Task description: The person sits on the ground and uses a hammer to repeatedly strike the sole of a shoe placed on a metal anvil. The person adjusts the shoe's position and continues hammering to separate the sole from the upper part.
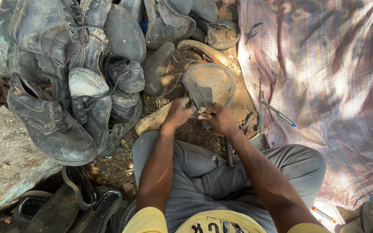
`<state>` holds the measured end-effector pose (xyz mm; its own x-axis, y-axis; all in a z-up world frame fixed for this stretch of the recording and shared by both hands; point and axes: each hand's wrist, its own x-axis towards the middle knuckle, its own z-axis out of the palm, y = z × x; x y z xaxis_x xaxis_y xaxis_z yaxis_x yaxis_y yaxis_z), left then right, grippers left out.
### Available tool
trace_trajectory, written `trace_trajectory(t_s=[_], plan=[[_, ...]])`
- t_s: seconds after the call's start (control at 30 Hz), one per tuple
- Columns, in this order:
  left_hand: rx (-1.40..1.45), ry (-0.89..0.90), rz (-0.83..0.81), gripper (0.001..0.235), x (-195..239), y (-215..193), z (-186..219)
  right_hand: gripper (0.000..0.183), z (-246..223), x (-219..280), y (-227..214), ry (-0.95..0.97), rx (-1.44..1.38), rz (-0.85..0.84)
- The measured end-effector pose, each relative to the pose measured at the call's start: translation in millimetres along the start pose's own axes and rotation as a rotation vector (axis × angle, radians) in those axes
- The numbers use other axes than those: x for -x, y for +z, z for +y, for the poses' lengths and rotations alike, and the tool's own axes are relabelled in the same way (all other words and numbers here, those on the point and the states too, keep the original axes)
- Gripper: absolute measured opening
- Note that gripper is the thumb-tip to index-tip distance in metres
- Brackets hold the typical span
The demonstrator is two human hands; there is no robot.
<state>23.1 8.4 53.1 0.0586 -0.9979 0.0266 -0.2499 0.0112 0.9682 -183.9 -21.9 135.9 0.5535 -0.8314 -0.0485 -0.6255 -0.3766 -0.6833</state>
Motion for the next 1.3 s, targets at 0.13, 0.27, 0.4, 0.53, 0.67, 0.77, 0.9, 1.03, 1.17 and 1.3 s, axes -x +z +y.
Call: trace_trajectory(t_s=[0.13,0.27,0.4,0.53,0.67,0.77,0.9,1.03,1.17,1.3], plan=[[-0.183,0.253,0.067,0.02,2,10,3,0.057,9,-4,2,0.239,-0.139,0.025],[-0.207,0.157,0.031,0.025,5,9,6,0.058,14,-3,5,0.219,-0.053,-0.034],[-0.152,0.098,0.067,0.027,-1,18,12,0.058,16,0,8,-0.115,0.195,0.125],[-0.187,0.268,0.16,0.028,0,26,9,0.052,13,-9,17,-0.121,0.253,0.156],[-0.252,0.175,0.145,0.021,-9,28,9,0.047,8,-15,18,0.074,0.125,0.055],[-0.273,0.093,0.094,0.022,-11,30,17,0.043,9,-16,21,0.067,0.111,0.15],[-0.262,0.187,0.096,0.021,-12,28,31,0.037,20,-23,26,0.117,0.088,0.19],[-0.239,0.134,0.057,0.021,-18,23,33,0.035,28,-21,29,0.074,0.085,0.188],[-0.27,0.157,0.1,0.021,-21,19,31,0.031,33,-24,19,0.004,0.072,0.086],[-0.249,0.11,0.076,0.033,-12,10,34,0.019,36,-49,1,0.005,-0.203,-0.231]])
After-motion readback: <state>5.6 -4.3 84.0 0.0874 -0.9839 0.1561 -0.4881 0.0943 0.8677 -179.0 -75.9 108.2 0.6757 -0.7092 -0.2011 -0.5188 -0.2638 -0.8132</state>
